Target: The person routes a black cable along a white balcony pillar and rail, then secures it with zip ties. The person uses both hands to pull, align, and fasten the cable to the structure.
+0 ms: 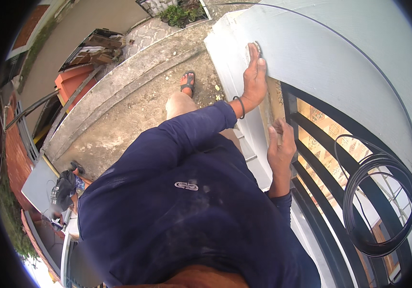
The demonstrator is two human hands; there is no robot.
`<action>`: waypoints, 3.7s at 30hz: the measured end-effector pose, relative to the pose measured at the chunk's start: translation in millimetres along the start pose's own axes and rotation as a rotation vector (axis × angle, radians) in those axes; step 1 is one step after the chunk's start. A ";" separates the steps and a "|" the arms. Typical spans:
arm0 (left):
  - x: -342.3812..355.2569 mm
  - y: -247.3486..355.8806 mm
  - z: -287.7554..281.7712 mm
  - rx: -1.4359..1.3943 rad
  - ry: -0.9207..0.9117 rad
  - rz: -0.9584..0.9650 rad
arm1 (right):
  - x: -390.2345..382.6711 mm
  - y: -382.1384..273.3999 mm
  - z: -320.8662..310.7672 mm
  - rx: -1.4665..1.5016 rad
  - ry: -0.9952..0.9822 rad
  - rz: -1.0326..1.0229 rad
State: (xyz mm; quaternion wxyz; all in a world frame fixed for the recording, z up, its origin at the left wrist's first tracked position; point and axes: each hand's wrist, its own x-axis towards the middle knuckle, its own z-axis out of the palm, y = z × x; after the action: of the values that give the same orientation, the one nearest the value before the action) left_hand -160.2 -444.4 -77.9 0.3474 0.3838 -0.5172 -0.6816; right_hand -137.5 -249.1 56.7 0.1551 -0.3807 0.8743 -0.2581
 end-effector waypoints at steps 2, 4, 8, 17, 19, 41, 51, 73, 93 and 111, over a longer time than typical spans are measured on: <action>0.4 -0.4 -0.2 -0.087 0.030 0.050 | 3.6 1.6 5.5 -0.043 -0.063 -0.035; 24.1 -3.9 -1.3 -0.118 0.091 0.060 | 8.1 3.1 12.5 -0.072 -0.145 -0.073; 48.9 -0.8 1.5 -0.180 0.219 0.163 | 16.1 6.3 21.7 -0.089 -0.188 -0.083; 49.9 -14.4 1.9 -0.183 0.156 0.091 | 29.9 19.2 37.3 -0.125 -0.255 -0.031; 35.3 -17.7 4.7 -0.159 0.118 0.088 | 35.7 24.3 46.6 -0.134 -0.212 -0.062; 21.0 -12.3 5.1 -0.110 0.138 0.151 | -10.5 72.8 70.7 -0.191 -0.611 0.064; 13.7 -54.3 23.9 -0.110 0.065 0.190 | -9.2 69.5 78.9 -0.120 -0.548 0.146; 25.7 61.4 33.3 0.013 -0.029 0.359 | -16.4 69.5 76.9 -0.309 -0.673 0.273; -14.3 49.9 37.4 -0.169 0.066 0.131 | -46.8 115.9 73.2 -0.188 -0.568 0.178; -46.3 56.6 57.6 -0.113 0.054 0.594 | -101.4 161.6 44.2 -0.164 -0.588 0.115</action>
State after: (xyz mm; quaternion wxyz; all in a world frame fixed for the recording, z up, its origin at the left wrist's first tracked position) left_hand -185.2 -391.5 -5.5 0.5659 0.2138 -0.5588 -0.5673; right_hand -144.2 -95.0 -63.9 0.3845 -0.4004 0.8299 -0.0564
